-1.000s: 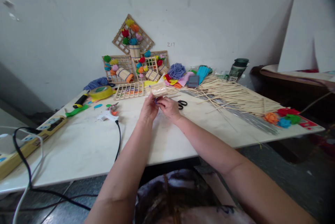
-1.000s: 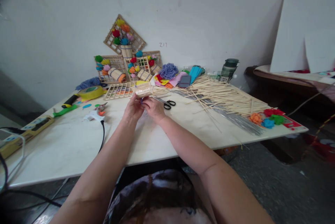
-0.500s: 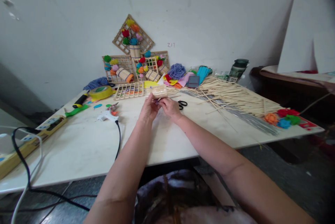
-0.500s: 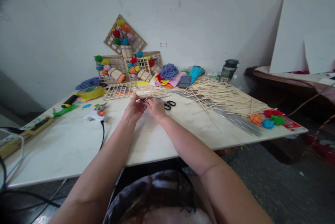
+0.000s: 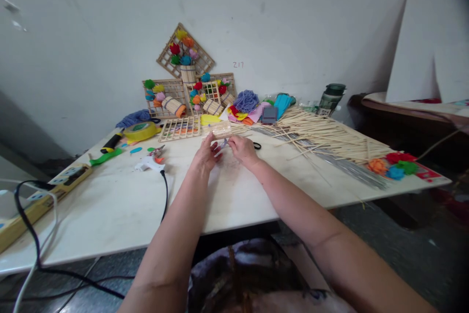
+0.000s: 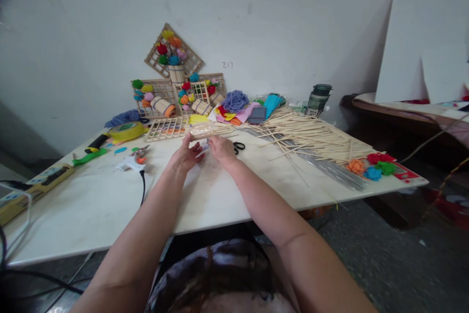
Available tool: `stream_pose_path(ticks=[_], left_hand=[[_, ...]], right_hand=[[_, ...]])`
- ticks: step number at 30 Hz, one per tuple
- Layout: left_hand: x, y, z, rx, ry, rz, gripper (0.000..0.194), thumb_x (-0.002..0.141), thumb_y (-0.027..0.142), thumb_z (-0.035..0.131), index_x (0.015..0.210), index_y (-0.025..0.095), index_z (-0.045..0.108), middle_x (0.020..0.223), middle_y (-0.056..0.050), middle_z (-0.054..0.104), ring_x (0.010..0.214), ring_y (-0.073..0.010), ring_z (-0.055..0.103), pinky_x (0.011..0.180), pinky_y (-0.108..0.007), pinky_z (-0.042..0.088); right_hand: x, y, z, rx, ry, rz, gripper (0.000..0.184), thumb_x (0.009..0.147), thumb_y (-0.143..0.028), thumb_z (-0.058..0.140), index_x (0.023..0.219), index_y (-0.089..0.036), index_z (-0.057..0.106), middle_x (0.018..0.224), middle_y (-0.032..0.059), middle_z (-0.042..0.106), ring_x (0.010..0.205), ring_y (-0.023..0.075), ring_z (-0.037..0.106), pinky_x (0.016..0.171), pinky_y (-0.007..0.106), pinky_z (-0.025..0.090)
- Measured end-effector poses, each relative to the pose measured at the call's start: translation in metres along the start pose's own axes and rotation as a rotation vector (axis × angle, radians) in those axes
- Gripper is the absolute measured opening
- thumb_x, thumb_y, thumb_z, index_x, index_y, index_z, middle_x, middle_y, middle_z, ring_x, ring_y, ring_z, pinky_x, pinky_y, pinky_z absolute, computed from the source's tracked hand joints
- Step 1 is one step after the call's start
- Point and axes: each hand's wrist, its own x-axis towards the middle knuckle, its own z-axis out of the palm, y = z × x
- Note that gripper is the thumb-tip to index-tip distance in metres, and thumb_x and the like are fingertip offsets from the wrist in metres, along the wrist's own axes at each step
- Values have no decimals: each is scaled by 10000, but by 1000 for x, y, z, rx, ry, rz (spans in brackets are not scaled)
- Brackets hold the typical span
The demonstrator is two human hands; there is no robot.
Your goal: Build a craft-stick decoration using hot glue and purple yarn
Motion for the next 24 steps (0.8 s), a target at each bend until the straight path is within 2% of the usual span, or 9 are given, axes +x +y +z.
stream_pose_path(ticks=[4, 8, 11, 13, 15, 18, 24], left_hand=[[0, 2, -2, 19, 23, 34, 423, 622, 537, 690, 821, 247, 455, 577, 84, 394, 414, -56, 390, 462, -198, 333], [6, 4, -8, 13, 35, 91, 457, 587, 539, 707, 800, 237, 438, 502, 111, 341, 362, -40, 312, 410, -181, 243], [12, 3, -12, 14, 52, 145, 463, 580, 517, 714, 833, 228, 455, 544, 87, 480, 421, -60, 449, 455, -185, 337], [13, 1, -12, 16, 16, 192, 462, 579, 491, 724, 852, 221, 468, 600, 48, 573, 528, -98, 566, 524, -205, 410], [13, -2, -10, 23, -49, 232, 452, 579, 466, 734, 859, 210, 488, 626, 15, 622, 607, -131, 621, 579, -228, 450], [10, -5, -6, 30, -146, 263, 414, 602, 454, 726, 850, 179, 541, 618, -18, 647, 602, -143, 632, 614, -252, 482], [8, -10, 0, 33, -225, 330, 355, 671, 448, 678, 814, 129, 618, 600, -35, 648, 525, -126, 603, 558, -242, 490]], right_hand=[[1, 0, -6, 24, -50, -28, 212, 883, -211, 454, 900, -157, 658, 894, 84, 681, 846, 181, 596, 726, 257, 380], [2, 4, -14, 140, -203, -63, 165, 842, -208, 514, 819, -172, 673, 752, 39, 675, 715, 154, 591, 639, 239, 370], [3, 9, -21, 321, -353, -88, 147, 809, -233, 550, 747, -156, 659, 614, 0, 625, 559, 115, 541, 551, 217, 344], [2, 10, -25, 435, -404, -92, 148, 796, -249, 557, 735, -148, 647, 576, -16, 600, 505, 96, 508, 516, 207, 330], [2, 9, -30, 530, -404, -106, 147, 790, -248, 555, 731, -140, 636, 563, -24, 585, 485, 83, 482, 506, 200, 324], [2, 8, -38, 599, -352, -149, 159, 783, -231, 554, 678, -131, 618, 544, -31, 559, 492, 73, 448, 516, 197, 313], [7, 16, -50, 528, -180, -223, 157, 772, -207, 582, 637, -132, 612, 530, -34, 518, 530, 83, 434, 543, 208, 286]])
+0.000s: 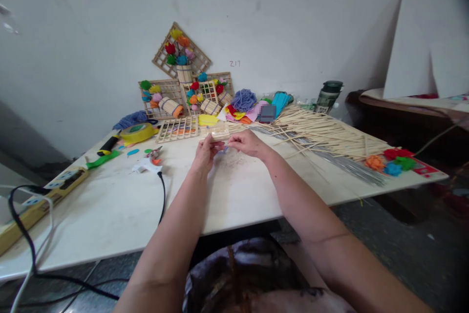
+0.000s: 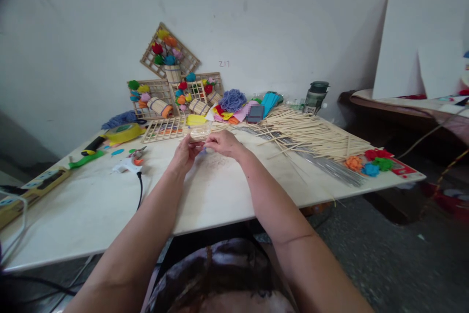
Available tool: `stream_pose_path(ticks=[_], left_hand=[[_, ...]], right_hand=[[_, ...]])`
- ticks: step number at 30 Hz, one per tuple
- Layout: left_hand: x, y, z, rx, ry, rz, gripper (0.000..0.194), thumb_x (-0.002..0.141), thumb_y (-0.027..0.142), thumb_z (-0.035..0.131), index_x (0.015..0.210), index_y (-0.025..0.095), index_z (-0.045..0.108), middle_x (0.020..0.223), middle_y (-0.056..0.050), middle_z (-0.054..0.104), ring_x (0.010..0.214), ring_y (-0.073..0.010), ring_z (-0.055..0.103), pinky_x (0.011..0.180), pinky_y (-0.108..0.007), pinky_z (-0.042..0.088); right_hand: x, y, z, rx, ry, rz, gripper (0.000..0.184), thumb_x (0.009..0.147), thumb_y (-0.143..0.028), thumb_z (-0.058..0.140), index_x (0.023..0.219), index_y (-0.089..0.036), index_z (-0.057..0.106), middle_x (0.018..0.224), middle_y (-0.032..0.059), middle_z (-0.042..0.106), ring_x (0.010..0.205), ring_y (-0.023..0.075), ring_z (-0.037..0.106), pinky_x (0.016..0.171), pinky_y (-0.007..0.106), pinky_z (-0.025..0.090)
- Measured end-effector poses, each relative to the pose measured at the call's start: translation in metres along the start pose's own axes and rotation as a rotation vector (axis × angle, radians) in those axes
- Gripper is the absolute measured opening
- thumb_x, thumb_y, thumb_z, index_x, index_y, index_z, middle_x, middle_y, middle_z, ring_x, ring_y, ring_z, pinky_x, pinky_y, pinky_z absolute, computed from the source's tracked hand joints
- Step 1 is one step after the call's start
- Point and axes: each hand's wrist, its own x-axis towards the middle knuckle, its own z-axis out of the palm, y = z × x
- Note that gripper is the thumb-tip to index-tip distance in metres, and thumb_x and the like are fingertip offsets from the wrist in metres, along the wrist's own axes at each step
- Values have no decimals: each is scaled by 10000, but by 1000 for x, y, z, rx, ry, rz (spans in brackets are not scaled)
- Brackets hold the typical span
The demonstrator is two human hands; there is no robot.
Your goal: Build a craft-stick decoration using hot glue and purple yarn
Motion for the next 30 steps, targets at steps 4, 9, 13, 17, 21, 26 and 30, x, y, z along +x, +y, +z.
stream_pose_path(ticks=[4, 9, 13, 17, 21, 26, 30], left_hand=[[0, -2, 0, 52, -43, 43, 414, 659, 499, 668, 806, 114, 624, 568, -34, 634, 477, -123, 573, 492, -237, 469], [-1, -5, 2, 64, -49, 72, 449, 658, 549, 649, 792, 121, 614, 534, -17, 611, 480, -127, 578, 550, -264, 500], [-5, -5, 7, 61, -39, 74, 462, 679, 562, 620, 852, 134, 604, 579, -15, 619, 489, -126, 580, 507, -251, 484], [-8, -1, 8, 95, 16, 51, 454, 697, 584, 581, 828, 149, 587, 543, 12, 586, 346, -73, 449, 459, -253, 469], [-8, 2, 5, 146, 31, 60, 455, 685, 595, 576, 801, 155, 582, 524, 24, 559, 329, -54, 390, 459, -252, 463], [-3, 3, 0, 230, 126, 118, 424, 623, 576, 628, 699, 173, 518, 492, 37, 507, 371, -56, 400, 358, -174, 269], [0, 4, -1, 251, 160, 202, 409, 612, 540, 660, 660, 187, 459, 475, 58, 470, 368, -42, 346, 362, -179, 172]], right_hand=[[1, 2, -6, -112, 82, -53, 160, 760, -186, 612, 608, -140, 595, 552, -21, 531, 550, 96, 439, 557, 219, 281], [2, 1, -5, -186, 132, -126, 139, 768, -184, 620, 634, -149, 605, 604, -2, 565, 593, 116, 470, 570, 224, 295], [2, 2, -3, -228, 142, -136, 146, 781, -200, 616, 643, -152, 612, 627, 8, 576, 614, 127, 483, 580, 232, 302], [2, 2, -3, -233, 128, -137, 151, 794, -216, 611, 660, -149, 622, 647, 19, 586, 626, 133, 486, 594, 245, 311], [1, 1, -4, -218, 140, -172, 156, 804, -233, 607, 670, -153, 618, 646, 15, 585, 620, 130, 490, 596, 243, 318], [0, 2, -5, -159, 158, -216, 118, 800, -200, 602, 692, -157, 624, 647, 10, 595, 614, 122, 496, 598, 232, 331], [0, 1, -5, -121, 118, -216, 126, 790, -147, 590, 666, -151, 612, 620, 3, 587, 601, 119, 496, 603, 229, 342]])
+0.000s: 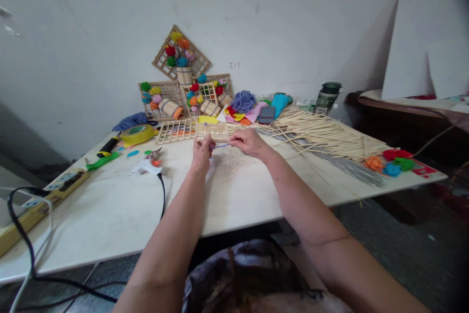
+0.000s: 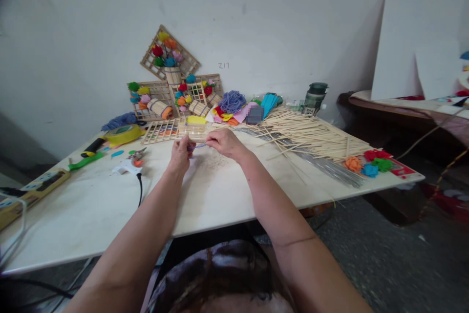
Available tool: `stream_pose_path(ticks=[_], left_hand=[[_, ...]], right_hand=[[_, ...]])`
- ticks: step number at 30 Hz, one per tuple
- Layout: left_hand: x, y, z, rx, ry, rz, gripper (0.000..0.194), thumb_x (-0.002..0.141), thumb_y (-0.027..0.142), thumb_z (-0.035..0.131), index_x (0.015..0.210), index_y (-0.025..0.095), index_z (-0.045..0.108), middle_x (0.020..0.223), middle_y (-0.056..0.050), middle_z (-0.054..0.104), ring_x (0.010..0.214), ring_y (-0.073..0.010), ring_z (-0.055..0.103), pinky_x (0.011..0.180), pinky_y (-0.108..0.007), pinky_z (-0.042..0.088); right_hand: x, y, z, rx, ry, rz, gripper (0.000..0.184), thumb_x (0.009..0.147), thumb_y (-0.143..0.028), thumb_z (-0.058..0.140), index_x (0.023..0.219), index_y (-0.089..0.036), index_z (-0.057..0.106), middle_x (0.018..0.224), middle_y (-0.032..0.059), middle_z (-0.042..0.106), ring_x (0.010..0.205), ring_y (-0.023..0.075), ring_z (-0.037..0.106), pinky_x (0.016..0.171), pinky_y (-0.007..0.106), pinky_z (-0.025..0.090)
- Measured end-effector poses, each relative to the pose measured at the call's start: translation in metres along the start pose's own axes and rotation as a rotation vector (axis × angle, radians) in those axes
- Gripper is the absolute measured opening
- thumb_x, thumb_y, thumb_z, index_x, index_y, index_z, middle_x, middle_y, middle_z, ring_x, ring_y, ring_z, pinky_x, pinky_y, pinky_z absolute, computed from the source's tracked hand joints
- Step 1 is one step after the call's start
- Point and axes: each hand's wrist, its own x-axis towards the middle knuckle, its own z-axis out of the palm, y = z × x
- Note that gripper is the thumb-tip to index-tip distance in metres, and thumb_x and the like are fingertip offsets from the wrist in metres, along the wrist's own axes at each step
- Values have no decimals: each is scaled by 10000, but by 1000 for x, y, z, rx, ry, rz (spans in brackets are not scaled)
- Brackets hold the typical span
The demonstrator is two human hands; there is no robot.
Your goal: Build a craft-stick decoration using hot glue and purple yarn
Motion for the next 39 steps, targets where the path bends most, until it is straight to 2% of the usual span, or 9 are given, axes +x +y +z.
stream_pose_path(ticks=[9, 13, 19, 25, 36, 39], left_hand=[[3, -2, 0, -29, 46, 0, 372, 606, 473, 688, 697, 203, 448, 510, 63, 488, 426, -64, 422, 406, -182, 234], [5, -3, -1, -66, 45, 49, 365, 599, 445, 702, 682, 203, 442, 527, 62, 488, 459, -65, 439, 435, -186, 281], [11, -7, -2, -131, -33, 131, 358, 582, 435, 719, 688, 192, 479, 559, 60, 496, 495, -62, 440, 494, -197, 334], [12, -9, -3, -141, -28, 118, 412, 539, 428, 741, 803, 191, 532, 653, 43, 561, 556, -71, 487, 535, -200, 358], [12, -10, -4, -121, -57, 123, 331, 578, 405, 716, 733, 195, 513, 598, 59, 518, 500, -61, 451, 489, -196, 330], [9, -6, -3, -124, -66, 110, 341, 570, 406, 729, 737, 193, 523, 575, 60, 510, 509, -72, 474, 494, -202, 343]], right_hand=[[0, 2, 1, -70, 2, -59, 127, 833, -237, 576, 746, -172, 641, 798, 53, 619, 784, 168, 548, 696, 270, 385], [0, 4, 3, -50, 5, -68, 153, 849, -266, 562, 759, -175, 645, 883, 68, 628, 827, 173, 558, 709, 278, 393], [1, 2, 2, -38, 10, -45, 150, 855, -239, 547, 745, -162, 615, 809, 63, 636, 787, 168, 556, 708, 274, 384], [1, 0, 3, -63, 24, -4, 150, 852, -228, 528, 738, -154, 591, 778, 53, 598, 745, 154, 517, 665, 256, 348], [1, -5, -2, -54, -23, 15, 109, 826, -197, 542, 733, -160, 586, 779, 44, 609, 738, 155, 528, 663, 254, 349], [0, -5, -1, -19, -24, 31, 107, 827, -177, 537, 736, -159, 589, 756, 36, 614, 683, 141, 529, 643, 246, 354]])
